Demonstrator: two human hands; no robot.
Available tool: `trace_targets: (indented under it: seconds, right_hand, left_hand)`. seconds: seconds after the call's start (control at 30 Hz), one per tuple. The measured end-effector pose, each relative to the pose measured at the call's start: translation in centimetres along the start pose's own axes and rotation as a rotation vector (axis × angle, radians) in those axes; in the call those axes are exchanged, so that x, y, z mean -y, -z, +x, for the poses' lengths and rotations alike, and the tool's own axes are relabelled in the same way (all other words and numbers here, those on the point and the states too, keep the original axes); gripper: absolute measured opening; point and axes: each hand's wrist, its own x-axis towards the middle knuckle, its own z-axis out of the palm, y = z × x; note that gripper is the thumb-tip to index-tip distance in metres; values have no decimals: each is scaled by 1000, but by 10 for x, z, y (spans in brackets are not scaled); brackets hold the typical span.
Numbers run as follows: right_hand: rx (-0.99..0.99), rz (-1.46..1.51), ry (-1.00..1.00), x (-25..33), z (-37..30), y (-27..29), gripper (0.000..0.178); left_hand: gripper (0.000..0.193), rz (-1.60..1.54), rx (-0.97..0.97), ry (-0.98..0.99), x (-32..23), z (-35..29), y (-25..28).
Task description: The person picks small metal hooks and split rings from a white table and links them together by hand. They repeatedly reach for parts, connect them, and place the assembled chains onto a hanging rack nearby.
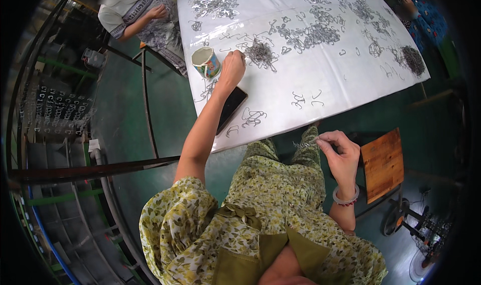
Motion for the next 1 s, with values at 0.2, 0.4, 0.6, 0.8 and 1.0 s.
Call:
trace_targets:
  seconds: [0.2,0.4,0.6,0.8,1.0]
  right_hand:
    - [-40,36,-178,-17,-11,-4,15]
    - [-134,148,-245,-25,-15,-4,16]
    - [-191,171,-188,-25,-14,-6,12]
    - [-250,291,-147,-32,-8,-4,13]
    - [-276,262,-147,-35,-6,2,11]
  left_hand:
    - [18,-986,418,278,-120,-63,39]
    - [14,-1124,553,-52,-190,-113,69]
    - [12,-765,333,-267,-209,-115,69]
    - [15,-769,236,-297,-216,-117,53]
    - [17,-792,154,-268,-225,-120,41]
